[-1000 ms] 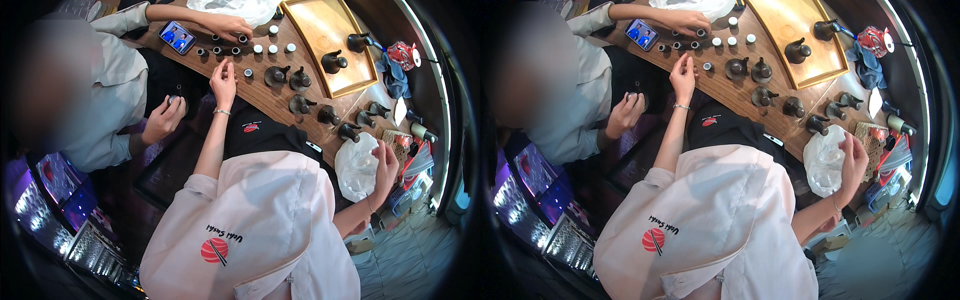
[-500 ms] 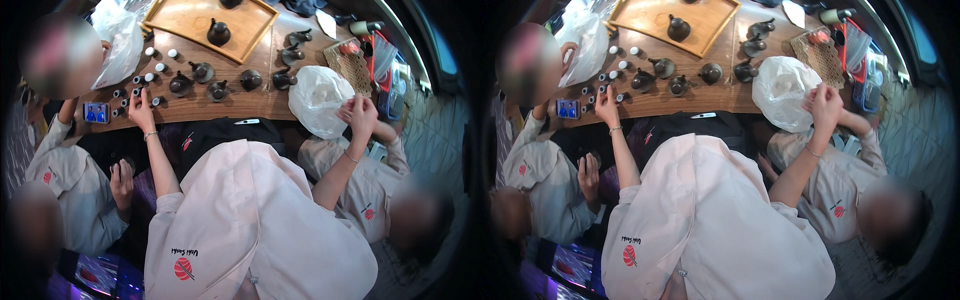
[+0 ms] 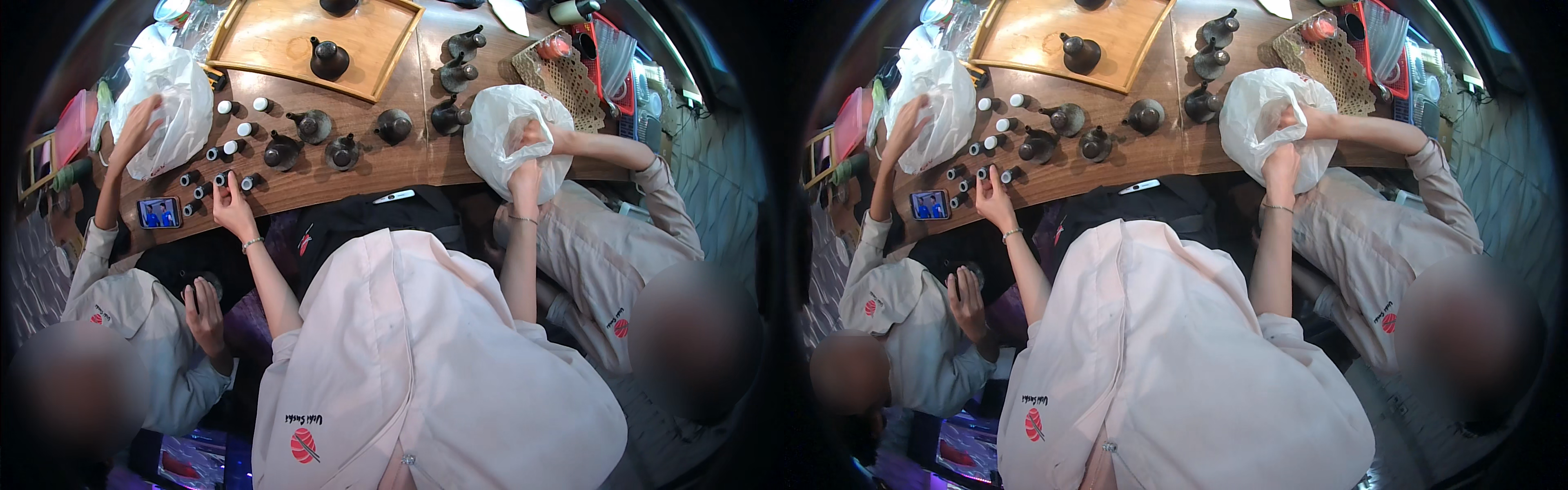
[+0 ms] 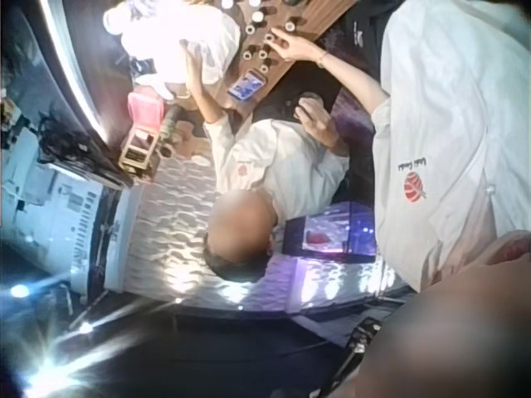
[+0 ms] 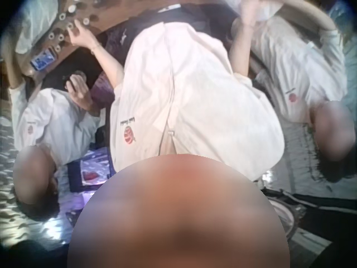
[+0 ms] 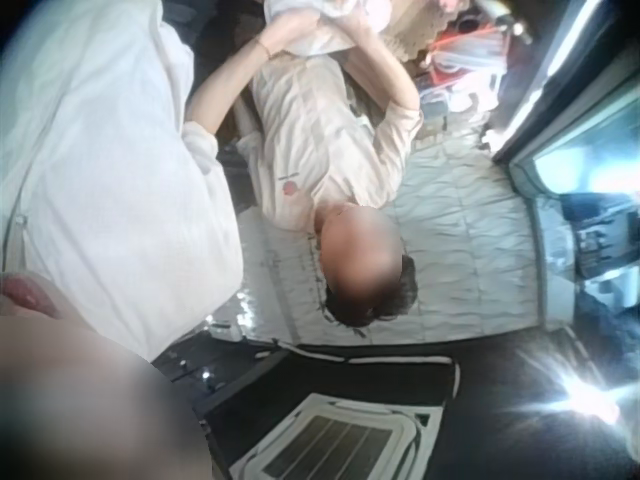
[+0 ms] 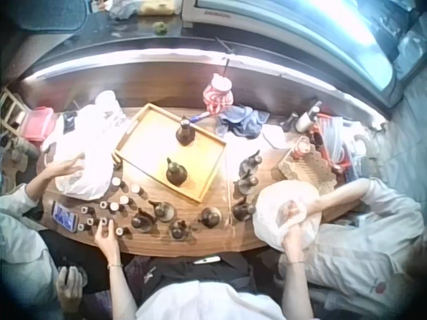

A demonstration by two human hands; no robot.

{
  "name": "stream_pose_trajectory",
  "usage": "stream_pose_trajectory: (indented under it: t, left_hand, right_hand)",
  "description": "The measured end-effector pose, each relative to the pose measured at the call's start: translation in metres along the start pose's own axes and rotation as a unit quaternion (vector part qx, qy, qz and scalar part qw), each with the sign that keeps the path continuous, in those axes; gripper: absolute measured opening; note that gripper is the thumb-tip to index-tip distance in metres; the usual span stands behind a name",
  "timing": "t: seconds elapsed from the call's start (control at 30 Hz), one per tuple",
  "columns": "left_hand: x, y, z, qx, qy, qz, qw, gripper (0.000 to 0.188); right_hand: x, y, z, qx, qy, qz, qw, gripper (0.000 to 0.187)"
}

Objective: The person assembles small ceramic teapots and cups by attaching white circular bases to the bottoms of the pieces. They retrieve items from a plastic bag, place them on the table, and align the bases before pressing them into place. A coworker performs similar actions across the table.

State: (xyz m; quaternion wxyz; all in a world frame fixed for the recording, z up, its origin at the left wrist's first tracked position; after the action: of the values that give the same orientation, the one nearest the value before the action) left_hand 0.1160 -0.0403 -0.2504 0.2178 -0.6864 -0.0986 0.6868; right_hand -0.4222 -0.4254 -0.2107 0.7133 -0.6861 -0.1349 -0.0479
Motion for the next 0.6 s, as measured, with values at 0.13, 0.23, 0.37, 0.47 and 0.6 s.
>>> stream_pose_trajectory:
  t: [0.13,0.23,0.37,0.47,0.6]
  left_hand:
    - [-0.002,-0.001,0.010,0.006,-0.006,0.012,1.000,0.032]
    - [0.002,0.001,0.011,-0.002,-0.006,0.019,1.000,0.031]
    - [0.005,-0.002,0.012,-0.001,-0.004,0.023,1.000,0.029]
    - [0.014,-0.003,0.012,-0.011,-0.004,0.021,1.000,0.029]
    - [-0.001,0.000,0.018,-0.020,0.006,0.007,1.000,0.030]
  right_hand:
    - [-0.007,0.012,0.004,-0.021,-0.006,0.009,1.000,0.029]
    - [-0.021,0.019,-0.005,-0.032,-0.035,0.048,0.998,0.030]
    - [-0.040,0.027,-0.017,-0.022,0.017,-0.047,0.998,0.031]
    - [-0.034,0.019,-0.014,0.008,0.064,-0.142,0.988,0.030]
    - [-0.021,0.001,-0.017,0.068,0.009,-0.105,0.992,0.033]
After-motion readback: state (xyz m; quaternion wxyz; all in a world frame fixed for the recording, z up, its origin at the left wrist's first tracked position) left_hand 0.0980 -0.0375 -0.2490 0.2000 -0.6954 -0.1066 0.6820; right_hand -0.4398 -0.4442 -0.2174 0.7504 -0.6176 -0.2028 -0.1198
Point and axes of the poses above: each hand's wrist, its own z-axis away from the middle knuckle, its own y-axis out of the palm, x = y × z, the point moved 5 cm from there along -z, towards the middle knuckle, and after that the axes turned 6 degrees about z, right-handed, at the moved point
